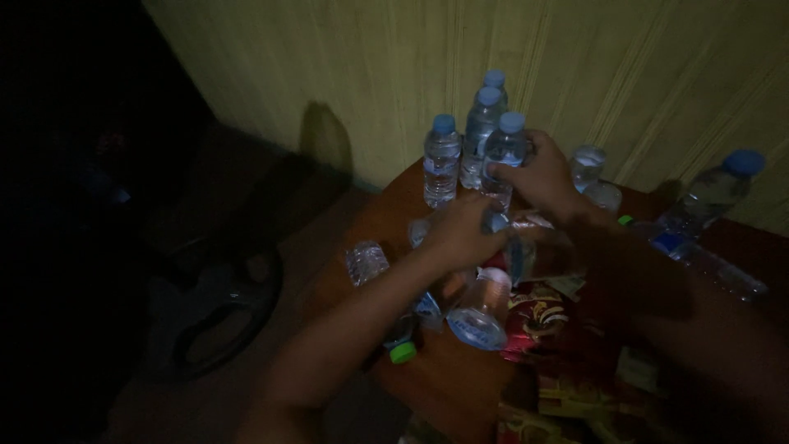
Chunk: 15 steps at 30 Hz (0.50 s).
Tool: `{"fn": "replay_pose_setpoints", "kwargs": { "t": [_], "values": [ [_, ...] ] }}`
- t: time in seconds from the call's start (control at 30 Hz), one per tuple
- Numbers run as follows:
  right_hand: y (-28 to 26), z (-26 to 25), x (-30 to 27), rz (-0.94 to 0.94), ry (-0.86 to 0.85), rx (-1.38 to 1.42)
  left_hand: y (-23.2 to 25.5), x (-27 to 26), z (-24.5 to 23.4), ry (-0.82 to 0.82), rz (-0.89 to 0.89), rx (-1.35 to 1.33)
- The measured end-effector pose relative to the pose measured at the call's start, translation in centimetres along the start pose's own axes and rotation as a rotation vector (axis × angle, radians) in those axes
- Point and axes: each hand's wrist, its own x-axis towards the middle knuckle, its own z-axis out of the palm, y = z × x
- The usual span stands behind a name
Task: Organizing several water bottles and instant coffee packets on a wooden table.
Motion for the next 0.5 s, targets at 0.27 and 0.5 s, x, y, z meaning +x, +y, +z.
{"fn": "replay_pose_setpoints", "kwargs": {
  "t": [0.27,0.5],
  "values": [
    [-0.4,0.3,-0.4,0.034,0.02,0.016,0.1,-0.4,-0.2,-0.021,-0.007,-0.06],
    [-3.4,-1.5,-2.2,-0.038,0.137,-0.143,0.7,-1.5,-0.8,0.002,0.013,-0.065]
  ]
}}
